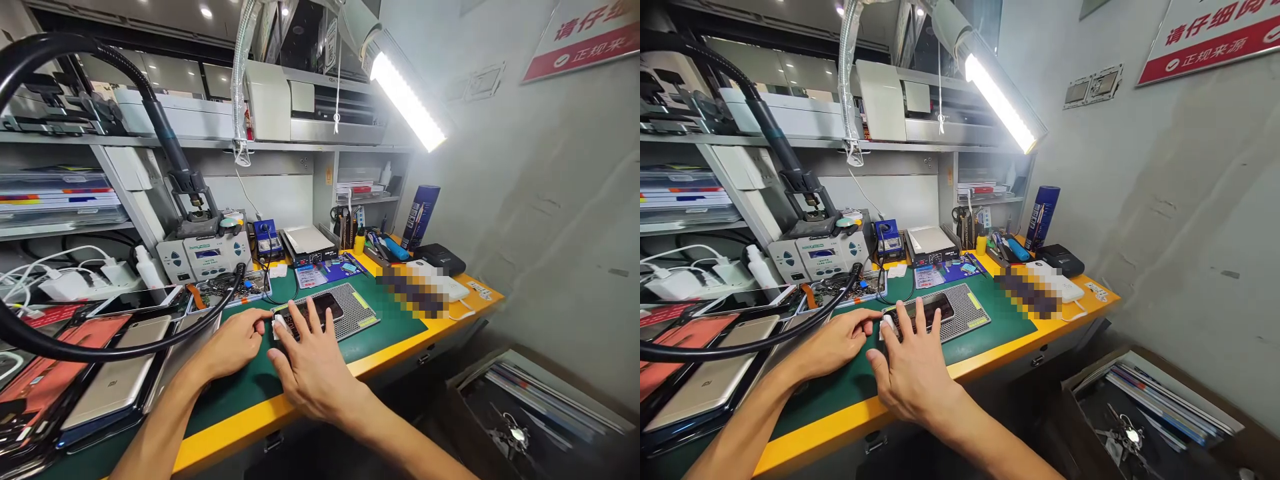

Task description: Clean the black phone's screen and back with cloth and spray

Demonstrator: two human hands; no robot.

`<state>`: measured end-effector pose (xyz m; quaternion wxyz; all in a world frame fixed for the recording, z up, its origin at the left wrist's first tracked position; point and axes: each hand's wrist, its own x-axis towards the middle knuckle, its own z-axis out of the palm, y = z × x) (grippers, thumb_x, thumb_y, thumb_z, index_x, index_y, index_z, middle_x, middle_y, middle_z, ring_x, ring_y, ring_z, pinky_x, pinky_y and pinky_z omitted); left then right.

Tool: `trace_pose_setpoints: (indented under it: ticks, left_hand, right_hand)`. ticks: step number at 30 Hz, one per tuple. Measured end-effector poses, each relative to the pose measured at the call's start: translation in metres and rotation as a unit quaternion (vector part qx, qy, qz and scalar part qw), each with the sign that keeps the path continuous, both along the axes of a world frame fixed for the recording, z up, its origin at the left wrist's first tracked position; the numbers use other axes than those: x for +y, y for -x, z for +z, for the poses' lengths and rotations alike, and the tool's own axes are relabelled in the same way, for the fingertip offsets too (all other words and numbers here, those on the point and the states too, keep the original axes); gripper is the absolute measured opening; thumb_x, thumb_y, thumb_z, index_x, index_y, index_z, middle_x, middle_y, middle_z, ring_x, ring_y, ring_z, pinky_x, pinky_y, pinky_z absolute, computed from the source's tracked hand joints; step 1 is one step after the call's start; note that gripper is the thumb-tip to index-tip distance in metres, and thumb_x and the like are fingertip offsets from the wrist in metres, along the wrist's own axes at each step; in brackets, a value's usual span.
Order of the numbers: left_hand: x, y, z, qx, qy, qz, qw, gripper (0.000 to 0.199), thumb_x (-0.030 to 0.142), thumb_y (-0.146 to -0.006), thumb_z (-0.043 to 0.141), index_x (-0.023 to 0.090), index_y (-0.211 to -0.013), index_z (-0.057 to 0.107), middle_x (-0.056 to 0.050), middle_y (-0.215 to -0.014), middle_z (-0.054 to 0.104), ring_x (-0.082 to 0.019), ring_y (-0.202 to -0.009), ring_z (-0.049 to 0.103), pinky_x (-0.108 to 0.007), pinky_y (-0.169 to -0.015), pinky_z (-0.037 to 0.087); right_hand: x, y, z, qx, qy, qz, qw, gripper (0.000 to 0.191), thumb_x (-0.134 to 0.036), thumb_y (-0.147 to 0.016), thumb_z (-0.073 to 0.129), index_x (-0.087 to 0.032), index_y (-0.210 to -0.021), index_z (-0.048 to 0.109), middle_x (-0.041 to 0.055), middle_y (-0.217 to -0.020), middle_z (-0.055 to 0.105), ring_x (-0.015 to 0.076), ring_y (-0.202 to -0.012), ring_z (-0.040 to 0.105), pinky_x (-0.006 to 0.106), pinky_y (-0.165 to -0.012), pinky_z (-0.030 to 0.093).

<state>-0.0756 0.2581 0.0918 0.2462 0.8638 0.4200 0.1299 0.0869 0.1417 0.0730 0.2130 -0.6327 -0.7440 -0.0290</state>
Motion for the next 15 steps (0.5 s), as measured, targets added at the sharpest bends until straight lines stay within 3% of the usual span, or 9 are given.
trace_pose_setpoints:
  ticks: [4,15]
  left_hand:
    - [-0.001,0.0,0.001,0.006,-0.002,0.003,1.0,0.047,0.016,-0.08,0.04,0.017,-0.122,0.062,-0.003,-0.093,0.067,-0.017,-0.079,0.06,-0.027,-0.073,0.045]
    - [-0.005,-0.001,0.008,0.02,0.005,0.008,1.0,0.046,0.017,-0.078,0.041,0.018,-0.119,0.062,-0.003,-0.093,0.066,-0.018,-0.076,0.059,-0.028,-0.07,0.045]
  right_hand:
    - [0.001,-0.014,0.001,-0.009,-0.004,-0.023,1.0,0.051,-0.049,-0.104,0.031,-0.028,-0.147,0.049,0.0087,-0.165,0.024,0.0409,-0.152,0.011,0.073,-0.114,0.016]
    - [-0.006,-0.089,0.0,-0.064,0.041,-0.152,0.985,0.052,-0.048,-0.105,0.025,-0.032,-0.149,0.046,0.0079,-0.166,0.023,0.0405,-0.152,0.009,0.071,-0.112,0.022]
